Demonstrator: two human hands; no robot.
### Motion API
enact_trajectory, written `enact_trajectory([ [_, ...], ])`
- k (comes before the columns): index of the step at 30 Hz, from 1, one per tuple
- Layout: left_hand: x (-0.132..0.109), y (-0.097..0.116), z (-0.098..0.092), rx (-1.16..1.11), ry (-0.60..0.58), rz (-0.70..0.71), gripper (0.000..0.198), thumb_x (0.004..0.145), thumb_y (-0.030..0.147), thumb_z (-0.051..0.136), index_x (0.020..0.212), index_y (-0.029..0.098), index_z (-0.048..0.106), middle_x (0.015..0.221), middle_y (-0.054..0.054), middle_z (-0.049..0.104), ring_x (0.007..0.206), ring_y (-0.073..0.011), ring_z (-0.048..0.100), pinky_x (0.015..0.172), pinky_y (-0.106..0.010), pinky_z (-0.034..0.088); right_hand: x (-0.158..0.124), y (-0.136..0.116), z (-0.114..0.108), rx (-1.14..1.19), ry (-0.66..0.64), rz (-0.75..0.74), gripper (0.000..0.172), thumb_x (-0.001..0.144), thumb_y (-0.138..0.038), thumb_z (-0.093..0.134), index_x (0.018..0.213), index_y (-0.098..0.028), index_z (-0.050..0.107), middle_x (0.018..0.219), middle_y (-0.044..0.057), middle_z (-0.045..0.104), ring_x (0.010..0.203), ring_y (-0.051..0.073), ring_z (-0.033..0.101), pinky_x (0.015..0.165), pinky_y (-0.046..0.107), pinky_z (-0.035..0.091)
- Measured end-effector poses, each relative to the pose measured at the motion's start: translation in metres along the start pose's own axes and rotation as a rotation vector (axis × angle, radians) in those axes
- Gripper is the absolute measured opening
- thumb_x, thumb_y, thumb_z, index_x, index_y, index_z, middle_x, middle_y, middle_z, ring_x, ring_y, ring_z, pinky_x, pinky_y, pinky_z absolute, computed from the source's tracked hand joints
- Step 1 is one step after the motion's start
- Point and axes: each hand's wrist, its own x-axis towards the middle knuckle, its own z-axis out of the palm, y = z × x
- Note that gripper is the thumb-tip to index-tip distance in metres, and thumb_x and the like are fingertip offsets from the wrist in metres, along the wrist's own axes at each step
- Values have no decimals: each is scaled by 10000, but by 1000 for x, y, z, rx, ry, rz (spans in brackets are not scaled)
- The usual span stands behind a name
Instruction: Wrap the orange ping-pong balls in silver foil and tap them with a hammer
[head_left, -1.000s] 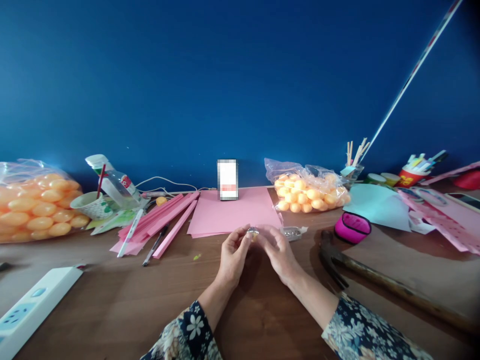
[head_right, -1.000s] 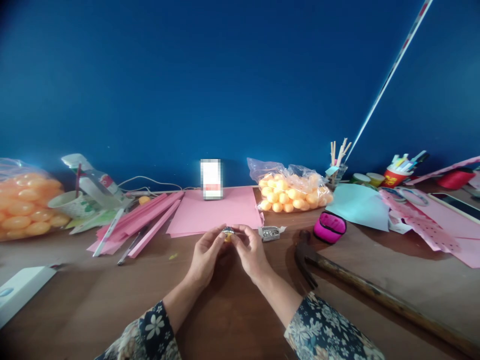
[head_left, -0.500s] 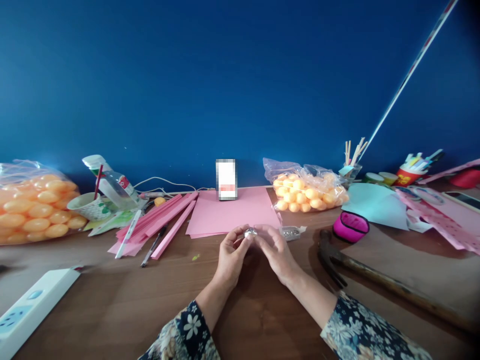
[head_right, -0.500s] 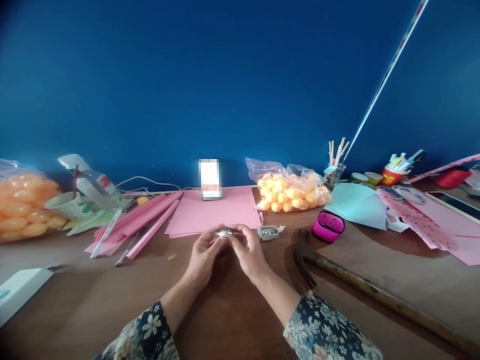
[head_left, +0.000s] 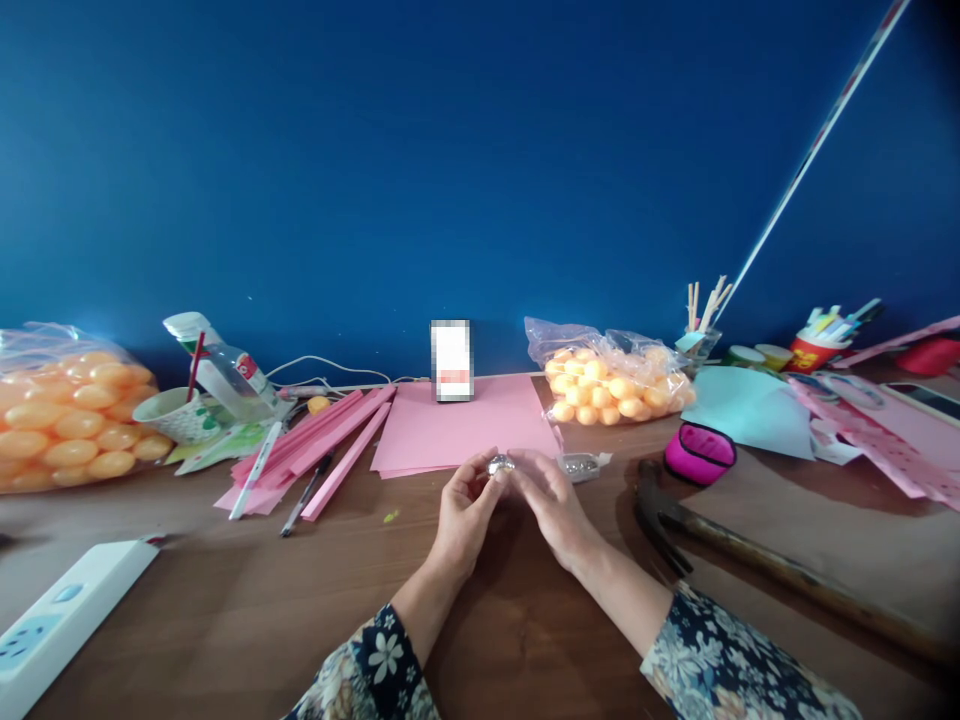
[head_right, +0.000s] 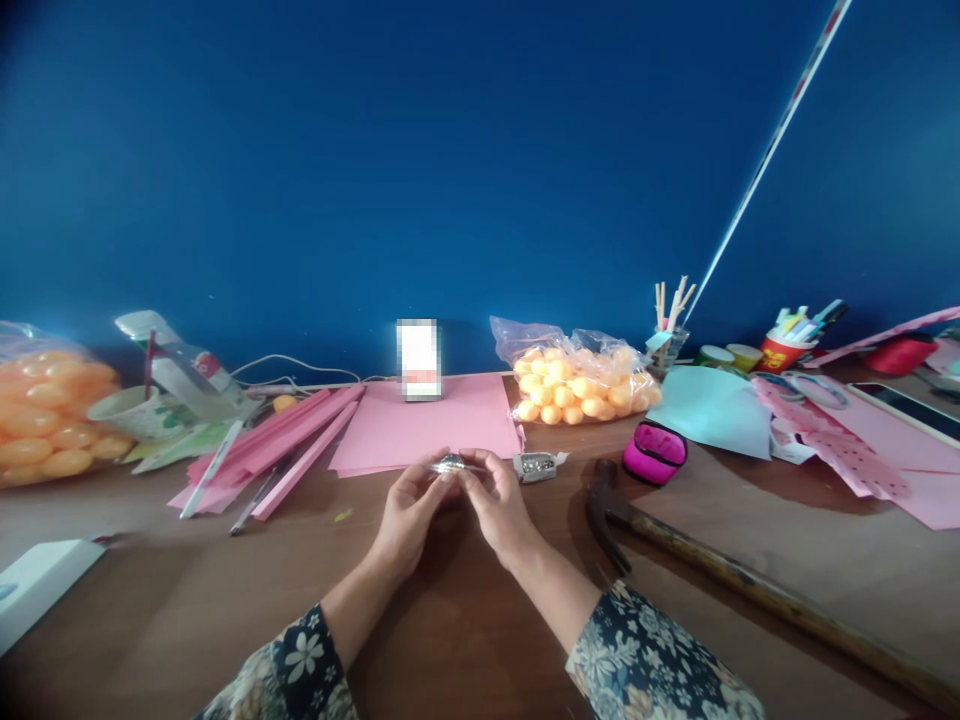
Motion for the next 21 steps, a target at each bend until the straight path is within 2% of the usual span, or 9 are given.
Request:
enact_trajectory([
  [8, 0, 1, -1, -5, -15, -2, 400, 703, 264, 653, 1087, 185, 567, 1026, -75, 649, 934, -185, 603, 868, -330, 451, 0, 0, -1, 0, -22, 5, 277, 772, -332, 601, 1019, -210, 570, 1091, 65, 620, 980, 214, 595, 882, 369, 468],
  [12, -1, 0, 0, 3, 1, -11, 410, 707, 283, 647, 1095, 179, 562, 985, -78, 660, 869, -175, 621, 833, -327, 470, 0, 0, 0, 21, -18, 8, 273, 769, -336, 602, 1006, -203, 571, 1055, 64, 631, 976, 214, 592, 877, 371, 466],
  [17, 0, -1, 1, 27, 24, -4, 386, 700, 322, 647, 1051, 172, 589, 948, -79, 659, 810, -175, 627, 778, -329, 494, 1, -5, 2, 1, -32, 33, 266, 770, -364, 592, 974, -192, 582, 1007, 62, 642, 888, 198, 612, 807, 349, 493],
  [21, -1, 0, 1, 30, -4, 13, 332, 731, 325, 614, 1022, 166, 594, 923, -72, 652, 791, -170, 621, 765, -331, 496, 0, -9, 3, -12, -60, 42, 274, 762, -377, 592, 966, -193, 589, 987, 55, 644, 864, 190, 611, 752, 317, 505],
])
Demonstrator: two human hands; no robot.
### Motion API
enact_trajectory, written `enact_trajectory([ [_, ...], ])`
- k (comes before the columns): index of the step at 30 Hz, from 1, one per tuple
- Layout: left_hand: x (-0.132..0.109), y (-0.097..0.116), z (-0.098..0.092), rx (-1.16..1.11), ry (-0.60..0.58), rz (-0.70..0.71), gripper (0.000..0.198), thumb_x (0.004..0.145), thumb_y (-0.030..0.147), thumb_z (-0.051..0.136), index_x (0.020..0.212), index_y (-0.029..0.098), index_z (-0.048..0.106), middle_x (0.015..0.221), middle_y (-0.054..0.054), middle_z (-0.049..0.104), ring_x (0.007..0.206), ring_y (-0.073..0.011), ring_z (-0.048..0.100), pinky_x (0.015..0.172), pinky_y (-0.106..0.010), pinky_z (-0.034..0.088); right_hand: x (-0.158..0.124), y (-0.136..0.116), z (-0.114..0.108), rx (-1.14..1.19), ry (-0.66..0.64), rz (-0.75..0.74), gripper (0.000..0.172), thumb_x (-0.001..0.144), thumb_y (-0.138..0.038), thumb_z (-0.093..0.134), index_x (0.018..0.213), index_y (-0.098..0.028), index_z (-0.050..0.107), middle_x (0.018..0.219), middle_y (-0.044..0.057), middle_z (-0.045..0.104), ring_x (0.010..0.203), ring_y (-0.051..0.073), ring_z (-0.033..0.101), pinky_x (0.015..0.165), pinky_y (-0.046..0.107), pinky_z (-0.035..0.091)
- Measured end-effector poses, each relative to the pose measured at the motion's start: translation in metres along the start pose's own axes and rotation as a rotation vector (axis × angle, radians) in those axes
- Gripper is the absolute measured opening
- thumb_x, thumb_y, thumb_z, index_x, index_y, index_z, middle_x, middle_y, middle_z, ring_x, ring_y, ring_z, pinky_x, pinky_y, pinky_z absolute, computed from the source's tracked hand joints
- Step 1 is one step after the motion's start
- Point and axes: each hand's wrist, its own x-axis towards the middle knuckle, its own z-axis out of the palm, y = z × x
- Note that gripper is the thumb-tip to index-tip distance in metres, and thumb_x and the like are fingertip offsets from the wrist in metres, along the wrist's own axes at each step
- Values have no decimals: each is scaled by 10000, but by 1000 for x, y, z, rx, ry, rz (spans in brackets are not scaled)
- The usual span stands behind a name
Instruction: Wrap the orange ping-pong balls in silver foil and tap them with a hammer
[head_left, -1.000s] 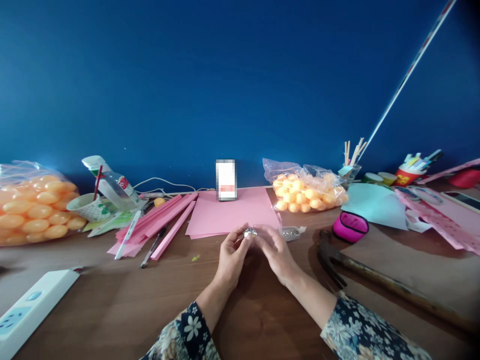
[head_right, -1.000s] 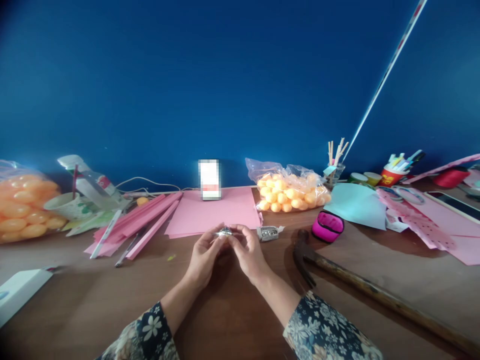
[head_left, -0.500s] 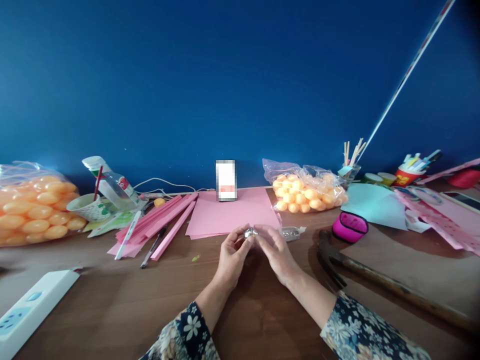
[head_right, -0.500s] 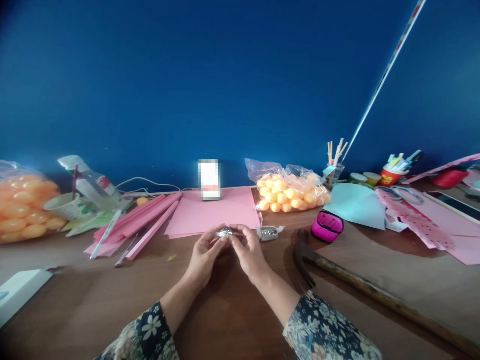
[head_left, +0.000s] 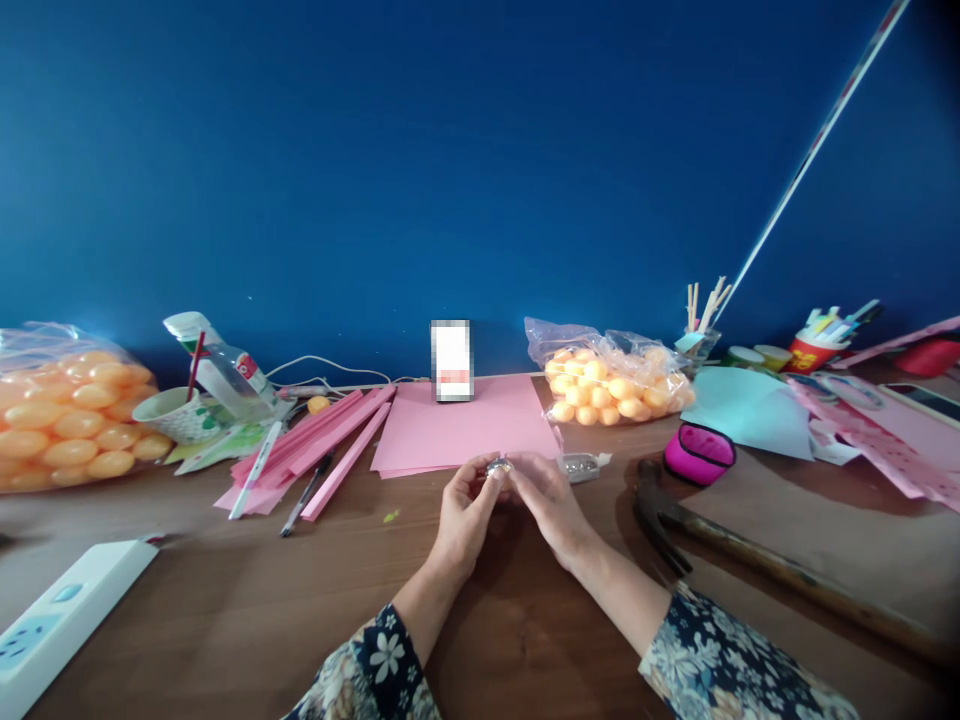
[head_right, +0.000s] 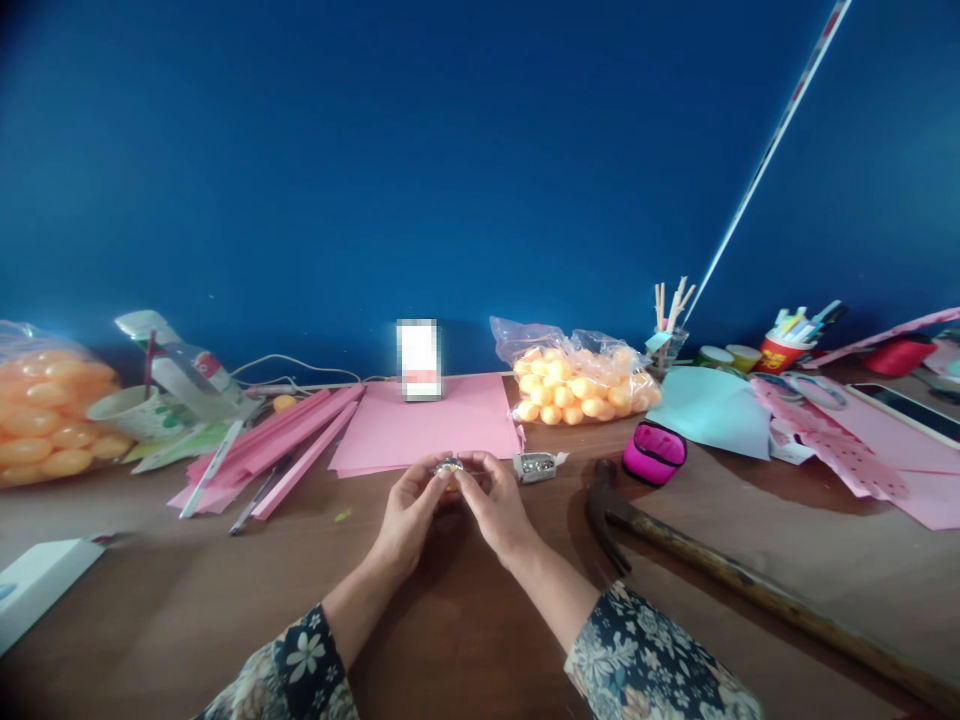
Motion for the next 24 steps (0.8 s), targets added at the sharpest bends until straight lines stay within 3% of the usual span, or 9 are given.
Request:
enact_trajectory([
  [16, -1, 3, 1, -23, -15, -2, 321, 733, 306, 610, 1018, 160, 590, 930, -69, 647, 814, -178, 610, 762, -320, 492, -3, -6, 1, -49, -3, -5, 287, 773, -391, 565, 972, -186, 592, 911, 51, 648, 804, 184, 606, 695, 300, 505],
  [24, 0, 1, -1, 58, -7, -1, 299, 760, 353, 569, 979, 153, 606, 846, -50, 633, 721, -141, 585, 650, -252, 489, -2, -7, 1, -50, 6, 0, 255, 756, -406, 585, 882, -187, 618, 780, 17, 624, 689, 147, 564, 581, 246, 460],
])
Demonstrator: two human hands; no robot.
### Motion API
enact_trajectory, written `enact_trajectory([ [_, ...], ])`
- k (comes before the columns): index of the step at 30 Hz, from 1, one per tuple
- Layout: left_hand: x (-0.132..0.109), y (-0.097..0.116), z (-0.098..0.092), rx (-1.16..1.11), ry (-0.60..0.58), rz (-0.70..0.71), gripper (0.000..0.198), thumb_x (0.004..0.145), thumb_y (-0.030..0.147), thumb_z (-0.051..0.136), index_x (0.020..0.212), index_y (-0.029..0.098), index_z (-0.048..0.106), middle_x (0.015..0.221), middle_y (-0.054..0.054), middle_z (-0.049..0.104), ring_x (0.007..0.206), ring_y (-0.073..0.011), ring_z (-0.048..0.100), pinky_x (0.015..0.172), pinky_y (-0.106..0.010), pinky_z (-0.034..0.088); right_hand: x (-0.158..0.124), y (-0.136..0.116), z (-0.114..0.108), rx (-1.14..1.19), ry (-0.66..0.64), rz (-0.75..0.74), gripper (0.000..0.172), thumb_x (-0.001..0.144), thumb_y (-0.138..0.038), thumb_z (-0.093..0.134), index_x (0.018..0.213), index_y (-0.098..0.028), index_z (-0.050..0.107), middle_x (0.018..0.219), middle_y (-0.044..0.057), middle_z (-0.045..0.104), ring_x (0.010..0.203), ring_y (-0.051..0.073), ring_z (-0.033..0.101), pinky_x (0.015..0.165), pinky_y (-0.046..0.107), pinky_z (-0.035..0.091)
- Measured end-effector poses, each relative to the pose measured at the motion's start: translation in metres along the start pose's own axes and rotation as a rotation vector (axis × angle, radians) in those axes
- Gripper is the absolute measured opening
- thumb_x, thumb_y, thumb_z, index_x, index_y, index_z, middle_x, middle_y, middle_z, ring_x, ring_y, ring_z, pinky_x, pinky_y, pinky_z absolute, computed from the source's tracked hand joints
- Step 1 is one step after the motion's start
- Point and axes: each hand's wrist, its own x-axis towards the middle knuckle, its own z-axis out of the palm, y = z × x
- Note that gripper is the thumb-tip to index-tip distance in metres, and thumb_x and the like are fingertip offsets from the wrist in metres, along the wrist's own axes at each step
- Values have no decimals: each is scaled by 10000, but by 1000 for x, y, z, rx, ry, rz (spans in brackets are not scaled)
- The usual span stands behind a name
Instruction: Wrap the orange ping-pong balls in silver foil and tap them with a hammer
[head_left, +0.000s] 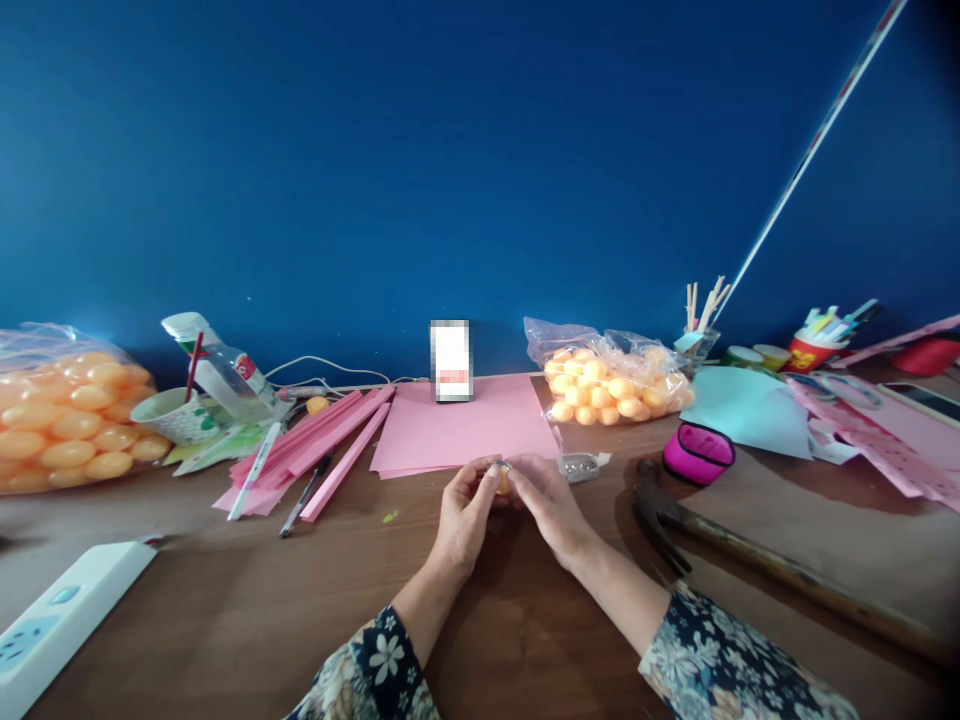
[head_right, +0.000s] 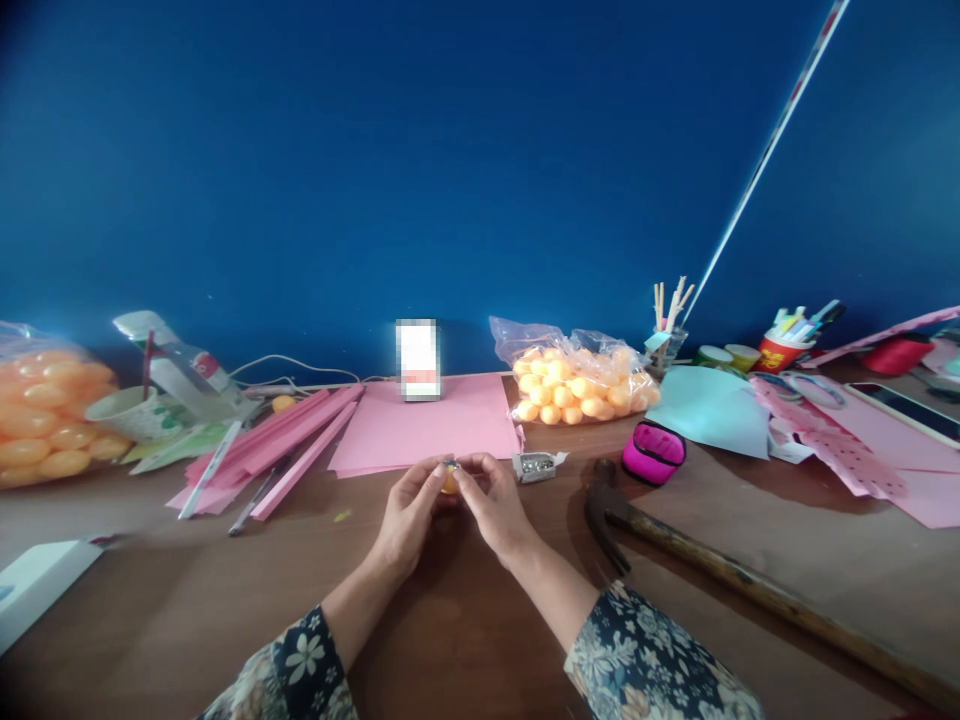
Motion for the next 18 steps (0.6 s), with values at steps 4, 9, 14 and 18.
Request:
enact_trajectory([
  [4, 0, 2, 1, 34, 8, 3, 294, 765, 373, 557, 935, 140, 618, 820, -49, 634, 704, -135, 578, 615, -227, 481, 0, -1, 1, 11, -3, 12, 258, 744, -423, 593, 849, -189, 621, 734, 5, 618, 657, 142, 556, 568, 248, 452],
  [9, 0, 2, 1, 50, 26, 1, 329, 753, 385, 566, 969, 144, 627, 834, -54, 646, 706, -143, 591, 610, -232, 489, 0, 1, 0, -13, 2, -3, 263, 757, -425, 577, 860, -186, 612, 760, 18, 619, 663, 146, 567, 559, 248, 467],
  [14, 0, 1, 1, 3, 11, 0, 481, 722, 340, 617, 1173, 195, 533, 931, -63, 655, 771, -160, 616, 716, -295, 512, 2, 10, -2, 21, 27, 17, 301, 757, -411, 582, 987, -218, 582, 930, 42, 651, 831, 204, 615, 673, 311, 519],
  [18, 2, 2, 1, -16, 20, 11, 462, 706, 317, 638, 1139, 181, 555, 1013, -88, 647, 871, -190, 615, 786, -328, 501, 2, 12, -1, -27, 43, -25, 299, 777, -388, 560, 1023, -219, 566, 1005, 58, 643, 920, 230, 608, 764, 360, 519],
])
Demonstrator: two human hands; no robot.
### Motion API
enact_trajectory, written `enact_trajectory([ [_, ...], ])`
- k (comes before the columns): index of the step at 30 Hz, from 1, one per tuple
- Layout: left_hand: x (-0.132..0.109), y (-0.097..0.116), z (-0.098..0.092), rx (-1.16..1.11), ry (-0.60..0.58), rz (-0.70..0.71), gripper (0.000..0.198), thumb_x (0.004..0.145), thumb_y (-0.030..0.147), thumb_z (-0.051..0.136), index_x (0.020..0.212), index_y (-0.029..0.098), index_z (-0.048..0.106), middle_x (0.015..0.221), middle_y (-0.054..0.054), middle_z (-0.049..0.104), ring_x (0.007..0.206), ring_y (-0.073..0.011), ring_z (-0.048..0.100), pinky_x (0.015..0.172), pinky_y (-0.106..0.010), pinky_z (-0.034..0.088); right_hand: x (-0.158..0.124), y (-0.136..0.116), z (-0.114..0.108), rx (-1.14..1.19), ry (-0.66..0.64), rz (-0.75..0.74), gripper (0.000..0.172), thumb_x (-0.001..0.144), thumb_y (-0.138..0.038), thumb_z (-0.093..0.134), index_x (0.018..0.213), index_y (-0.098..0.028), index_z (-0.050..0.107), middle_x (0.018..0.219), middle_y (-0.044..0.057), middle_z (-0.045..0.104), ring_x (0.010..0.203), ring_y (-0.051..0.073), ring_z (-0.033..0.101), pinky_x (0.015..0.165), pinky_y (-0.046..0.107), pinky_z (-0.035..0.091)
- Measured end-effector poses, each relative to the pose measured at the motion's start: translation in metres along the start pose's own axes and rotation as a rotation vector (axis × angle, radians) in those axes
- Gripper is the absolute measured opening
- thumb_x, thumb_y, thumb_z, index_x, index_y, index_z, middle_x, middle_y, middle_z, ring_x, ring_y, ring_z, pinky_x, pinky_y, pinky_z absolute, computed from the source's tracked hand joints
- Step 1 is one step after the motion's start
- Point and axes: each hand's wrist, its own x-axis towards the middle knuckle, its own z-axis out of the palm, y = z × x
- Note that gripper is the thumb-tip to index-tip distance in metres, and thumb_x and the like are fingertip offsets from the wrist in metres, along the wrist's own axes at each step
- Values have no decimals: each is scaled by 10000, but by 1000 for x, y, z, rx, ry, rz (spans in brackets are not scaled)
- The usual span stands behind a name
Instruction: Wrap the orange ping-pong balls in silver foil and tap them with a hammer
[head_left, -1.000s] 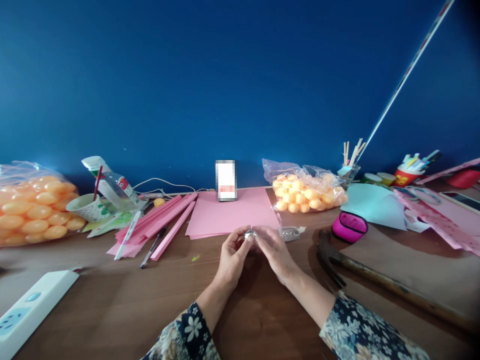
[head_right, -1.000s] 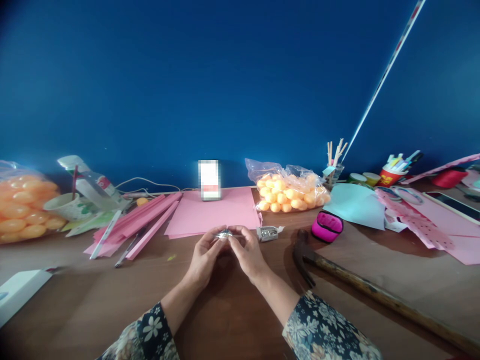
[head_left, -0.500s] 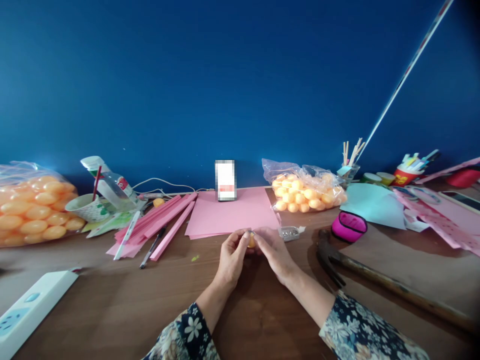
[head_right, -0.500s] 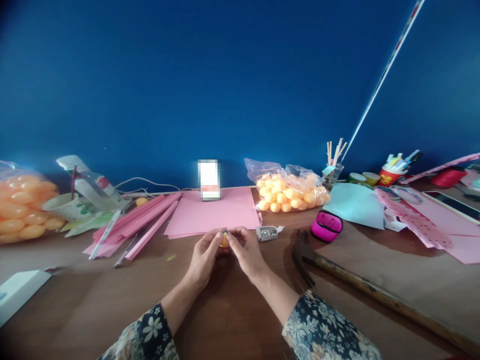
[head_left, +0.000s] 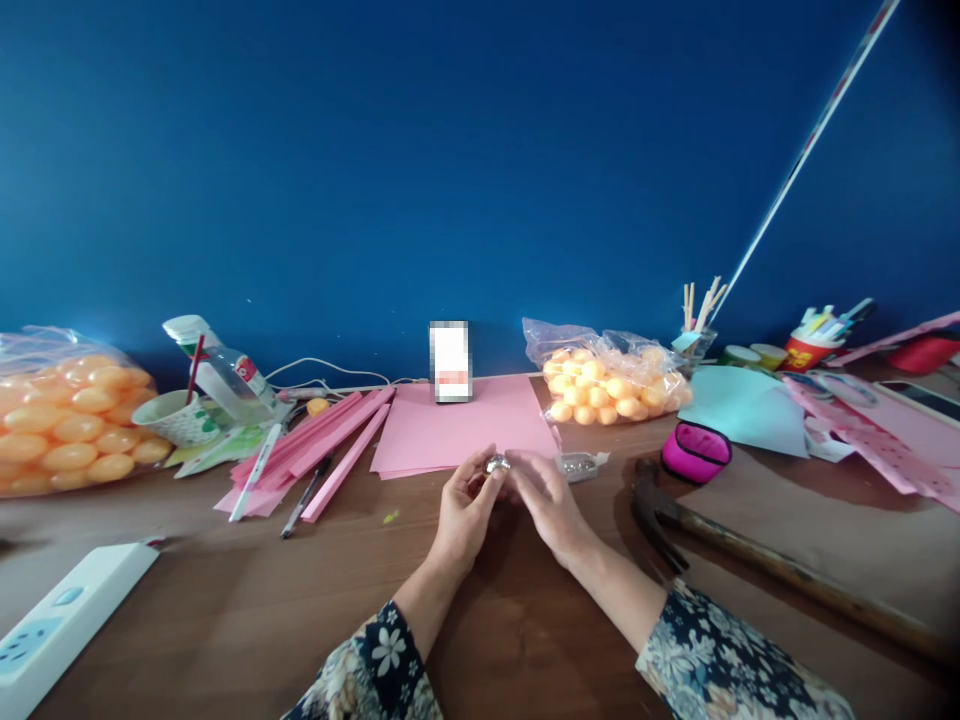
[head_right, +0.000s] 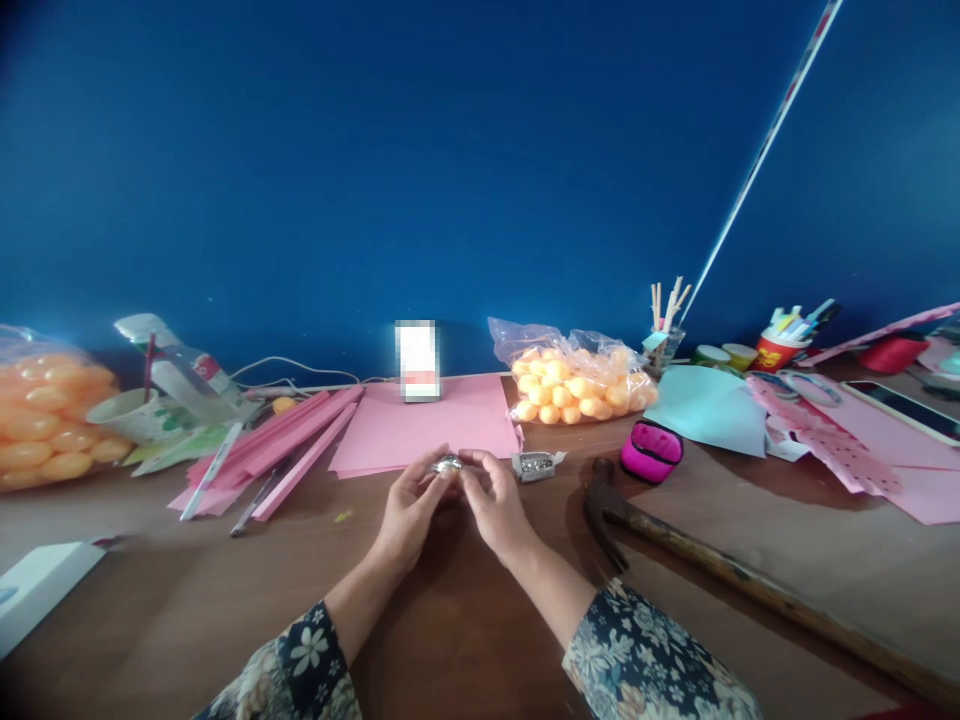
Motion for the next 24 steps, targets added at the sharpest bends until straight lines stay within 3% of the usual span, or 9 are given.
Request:
enact_trajectory([
  [3, 1, 0, -1, -9, 12, -5, 448, 719, 329, 621, 1134, 173, 554, 990, -89, 653, 889, -193, 615, 796, -331, 498, -10, -11, -2, -180, 32, -141, 247, 793, -338, 546, 1005, -216, 571, 1046, 60, 619, 962, 219, 585, 829, 352, 490],
  [6, 2, -1, -2, 33, 46, 2, 427, 742, 359, 589, 1118, 159, 565, 988, -93, 643, 852, -172, 613, 744, -294, 511, -31, -30, -18, -442, -3, -243, 246, 825, -287, 496, 1059, -228, 545, 1044, 63, 599, 903, 201, 584, 783, 334, 498],
  [8, 3, -2, -2, 53, 59, 5, 422, 737, 372, 590, 1092, 144, 584, 983, -94, 637, 816, -156, 608, 708, -273, 515, -48, -41, -42, -640, 33, -332, 268, 835, -264, 470, 1095, -232, 526, 1046, 73, 585, 902, 207, 572, 788, 346, 487],
  [12, 3, -4, -2, 74, 66, -10, 439, 696, 393, 625, 1048, 132, 610, 905, -78, 650, 726, -138, 604, 657, -267, 524, -82, -49, -115, -1115, 264, -481, 267, 833, -261, 457, 1084, -222, 538, 1061, 95, 574, 998, 243, 532, 883, 397, 423],
  [15, 2, -4, -1, 112, 56, -6, 445, 688, 405, 627, 1046, 142, 611, 914, -70, 650, 708, -135, 605, 649, -273, 530, -106, -43, -169, -1452, 311, -419, 306, 831, -285, 458, 1119, -205, 524, 1075, 95, 580, 990, 247, 537, 876, 399, 412],
  [18, 0, -2, 0, 159, 46, 1, 440, 694, 415, 619, 1041, 146, 614, 920, -70, 653, 722, -143, 610, 657, -279, 534, -126, -34, -201, -1635, 277, -334, 337, 837, -322, 452, 1144, -194, 506, 1110, 99, 570, 982, 256, 533, 833, 399, 415],
  [24, -3, -2, 0, 227, 18, 42, 430, 712, 403, 607, 1053, 141, 604, 922, -66, 652, 733, -144, 605, 659, -274, 534, -133, -29, -206, -1689, 262, -274, 340, 844, -299, 439, 1158, -180, 490, 1127, 103, 552, 985, 249, 516, 837, 392, 401],
])
